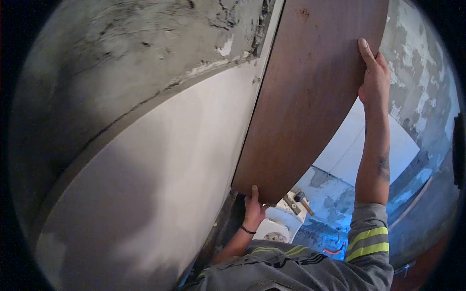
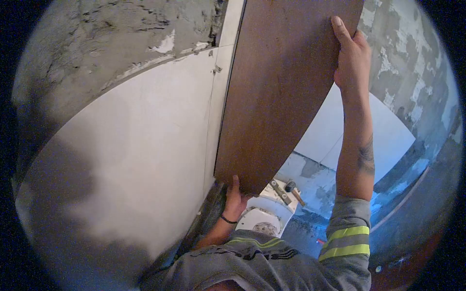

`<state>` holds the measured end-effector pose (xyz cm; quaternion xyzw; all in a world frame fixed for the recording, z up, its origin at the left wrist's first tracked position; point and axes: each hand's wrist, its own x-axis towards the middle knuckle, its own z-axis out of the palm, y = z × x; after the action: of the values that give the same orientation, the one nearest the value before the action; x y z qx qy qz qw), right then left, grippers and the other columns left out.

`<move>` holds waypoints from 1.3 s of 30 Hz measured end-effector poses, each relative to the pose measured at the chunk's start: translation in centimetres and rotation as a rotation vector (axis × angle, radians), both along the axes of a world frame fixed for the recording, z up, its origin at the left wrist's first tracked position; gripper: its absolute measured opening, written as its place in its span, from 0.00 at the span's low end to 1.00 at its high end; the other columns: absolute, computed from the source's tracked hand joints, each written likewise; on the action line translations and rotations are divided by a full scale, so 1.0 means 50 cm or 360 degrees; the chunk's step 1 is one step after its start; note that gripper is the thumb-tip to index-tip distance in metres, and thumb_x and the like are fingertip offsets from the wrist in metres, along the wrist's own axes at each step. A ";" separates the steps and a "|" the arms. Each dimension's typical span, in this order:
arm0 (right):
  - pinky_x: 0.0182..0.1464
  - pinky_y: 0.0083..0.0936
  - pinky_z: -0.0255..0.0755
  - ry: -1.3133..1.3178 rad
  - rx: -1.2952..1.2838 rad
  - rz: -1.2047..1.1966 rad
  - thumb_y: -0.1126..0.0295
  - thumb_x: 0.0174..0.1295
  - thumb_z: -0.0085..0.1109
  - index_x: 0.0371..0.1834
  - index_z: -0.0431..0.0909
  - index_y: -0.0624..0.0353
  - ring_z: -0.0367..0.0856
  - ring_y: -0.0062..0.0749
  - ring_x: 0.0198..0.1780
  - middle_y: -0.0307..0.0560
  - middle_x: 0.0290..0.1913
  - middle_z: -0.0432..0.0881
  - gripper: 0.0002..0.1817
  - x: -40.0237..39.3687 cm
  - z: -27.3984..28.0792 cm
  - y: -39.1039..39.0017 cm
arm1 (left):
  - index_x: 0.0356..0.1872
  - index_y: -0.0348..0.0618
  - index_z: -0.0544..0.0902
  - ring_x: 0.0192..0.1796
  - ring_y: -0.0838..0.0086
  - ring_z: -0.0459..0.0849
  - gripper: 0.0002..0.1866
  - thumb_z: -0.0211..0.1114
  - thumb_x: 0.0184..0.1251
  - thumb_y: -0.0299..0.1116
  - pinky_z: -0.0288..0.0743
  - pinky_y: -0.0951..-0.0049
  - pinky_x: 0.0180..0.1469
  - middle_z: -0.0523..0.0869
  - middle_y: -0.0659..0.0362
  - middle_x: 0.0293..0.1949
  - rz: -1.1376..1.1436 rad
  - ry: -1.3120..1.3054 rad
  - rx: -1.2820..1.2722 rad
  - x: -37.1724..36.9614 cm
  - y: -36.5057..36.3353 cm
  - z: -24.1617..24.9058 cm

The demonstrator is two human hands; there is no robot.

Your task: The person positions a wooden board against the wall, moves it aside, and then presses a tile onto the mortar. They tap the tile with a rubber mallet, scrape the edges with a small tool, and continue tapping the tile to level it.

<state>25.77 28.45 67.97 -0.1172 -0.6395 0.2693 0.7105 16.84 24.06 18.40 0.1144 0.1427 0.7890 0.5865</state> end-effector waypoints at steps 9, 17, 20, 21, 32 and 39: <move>0.61 0.44 0.74 0.0012 0.0047 -0.0012 0.58 0.71 0.66 0.63 0.76 0.74 0.82 0.46 0.57 0.60 0.56 0.84 0.29 0.008 0.133 0.023 | 0.79 0.53 0.51 0.76 0.51 0.67 0.47 0.68 0.70 0.59 0.73 0.34 0.65 0.63 0.52 0.76 -0.0056 0.0007 0.0049 -0.005 0.010 0.096; 0.52 0.43 0.79 0.0023 -0.0048 -0.0118 0.57 0.77 0.57 0.60 0.79 0.71 0.86 0.42 0.46 0.56 0.48 0.87 0.24 -0.002 0.165 0.015 | 0.79 0.48 0.56 0.74 0.50 0.72 0.41 0.59 0.76 0.60 0.76 0.40 0.67 0.68 0.50 0.75 0.0041 0.0151 0.0138 -0.001 0.005 0.149; 0.68 0.46 0.70 0.0003 -0.0028 -0.0112 0.53 0.65 0.73 0.66 0.74 0.74 0.80 0.50 0.64 0.64 0.61 0.81 0.37 0.015 0.166 0.078 | 0.79 0.51 0.54 0.76 0.50 0.66 0.42 0.63 0.74 0.58 0.69 0.37 0.70 0.65 0.50 0.76 0.0241 0.0821 0.0105 -0.006 0.034 0.064; 0.63 0.42 0.74 -0.0050 -0.0128 -0.0175 0.55 0.67 0.71 0.61 0.77 0.73 0.83 0.45 0.57 0.59 0.55 0.84 0.31 0.007 0.160 0.061 | 0.80 0.55 0.53 0.78 0.50 0.63 0.44 0.67 0.72 0.57 0.66 0.34 0.70 0.61 0.49 0.77 0.0521 0.1560 0.0195 -0.013 0.067 -0.005; 0.54 0.31 0.77 0.0215 0.0076 0.0404 0.63 0.73 0.64 0.58 0.77 0.68 0.83 0.29 0.50 0.50 0.50 0.86 0.20 0.148 0.082 0.064 | 0.78 0.50 0.59 0.67 0.52 0.76 0.46 0.65 0.69 0.66 0.73 0.45 0.62 0.77 0.49 0.67 -0.0213 0.0747 -0.0498 -0.010 0.046 0.039; 0.55 0.28 0.78 0.0325 0.0096 0.0822 0.62 0.74 0.63 0.58 0.77 0.67 0.84 0.28 0.50 0.48 0.52 0.86 0.20 0.341 -0.018 0.128 | 0.70 0.30 0.71 0.66 0.53 0.80 0.42 0.66 0.71 0.58 0.75 0.58 0.66 0.79 0.40 0.66 0.0997 0.2167 -0.1248 0.015 -0.144 0.172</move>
<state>42.84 34.86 67.07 0.0985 -0.5809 0.4328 0.6823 17.57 16.87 26.98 0.3082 0.7535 0.5674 0.1240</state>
